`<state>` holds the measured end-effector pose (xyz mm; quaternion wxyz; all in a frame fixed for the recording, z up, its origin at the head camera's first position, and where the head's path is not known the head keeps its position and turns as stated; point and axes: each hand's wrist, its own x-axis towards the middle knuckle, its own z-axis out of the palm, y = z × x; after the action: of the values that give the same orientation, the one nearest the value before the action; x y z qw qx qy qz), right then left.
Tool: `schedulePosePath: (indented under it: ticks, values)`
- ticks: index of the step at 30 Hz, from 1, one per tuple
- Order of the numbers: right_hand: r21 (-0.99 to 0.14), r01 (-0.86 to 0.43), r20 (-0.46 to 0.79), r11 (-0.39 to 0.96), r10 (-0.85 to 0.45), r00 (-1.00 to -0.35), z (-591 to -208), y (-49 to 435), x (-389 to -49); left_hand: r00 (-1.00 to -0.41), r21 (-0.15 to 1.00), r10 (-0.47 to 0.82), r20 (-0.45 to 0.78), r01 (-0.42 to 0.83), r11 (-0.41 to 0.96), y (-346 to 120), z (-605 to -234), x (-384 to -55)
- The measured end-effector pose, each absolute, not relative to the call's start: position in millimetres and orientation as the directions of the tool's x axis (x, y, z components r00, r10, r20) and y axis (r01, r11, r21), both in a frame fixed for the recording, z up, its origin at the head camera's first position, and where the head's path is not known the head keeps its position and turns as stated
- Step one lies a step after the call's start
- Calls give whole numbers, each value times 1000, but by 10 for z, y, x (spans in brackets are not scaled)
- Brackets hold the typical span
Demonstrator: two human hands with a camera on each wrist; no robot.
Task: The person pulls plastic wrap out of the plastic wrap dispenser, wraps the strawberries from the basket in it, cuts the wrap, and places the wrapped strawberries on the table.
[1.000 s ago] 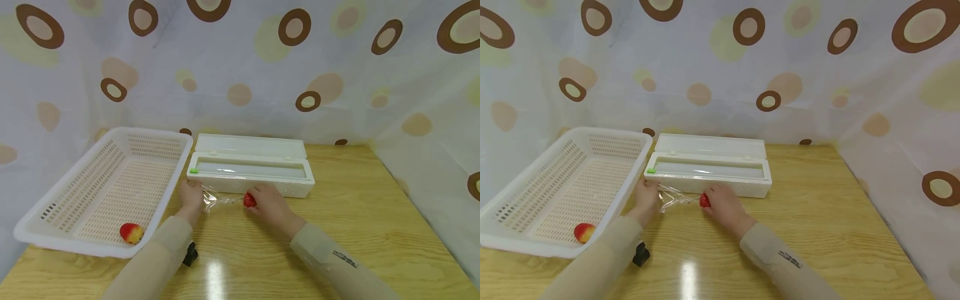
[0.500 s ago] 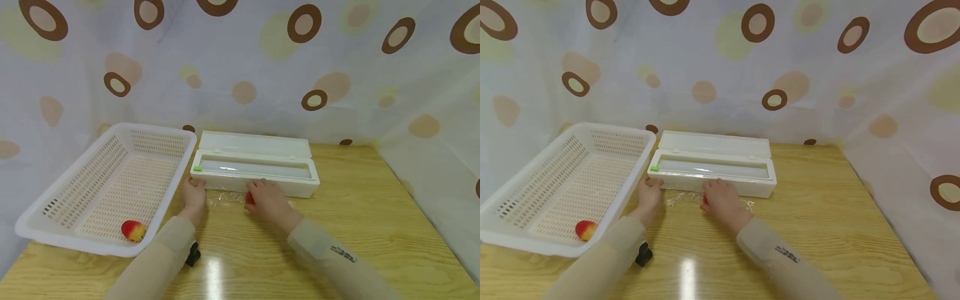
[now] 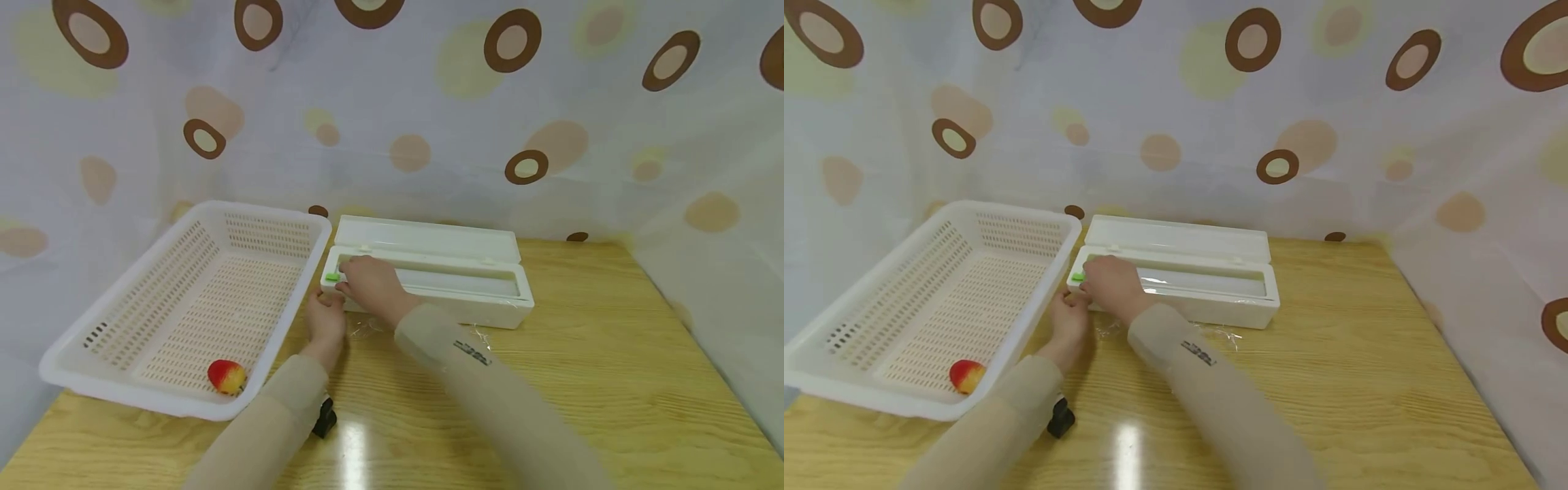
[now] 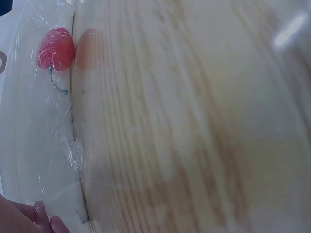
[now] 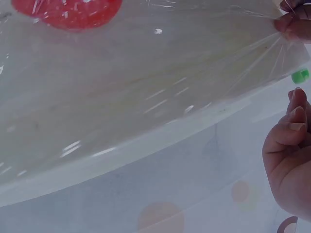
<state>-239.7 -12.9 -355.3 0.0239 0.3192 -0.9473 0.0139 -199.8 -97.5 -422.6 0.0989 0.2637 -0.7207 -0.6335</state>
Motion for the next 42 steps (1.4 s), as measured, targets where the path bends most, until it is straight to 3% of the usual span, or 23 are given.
schedulePosePath:
  ticks: [12, 24, 34, 42]
  values:
    - [-21, -584, 26, 811, -584, -811, -3622, -323, -2489, -842, 972, -503, -194, -234, 17, -955, -4217, -1994]
    - [44, -675, 1, 737, -675, -737, -3646, -220, -2544, -832, 975, -526, -177, -221, 22, -951, -4209, -1990]
    - [19, -669, -7, 743, -669, -743, -3660, -57, -2575, -817, 958, -546, -185, -273, 84, -913, -4220, -2018]
    - [-5, -634, -21, 773, -634, -773, -3665, 181, -2573, -814, 961, -536, -224, -277, 20, -925, -4242, -2038]
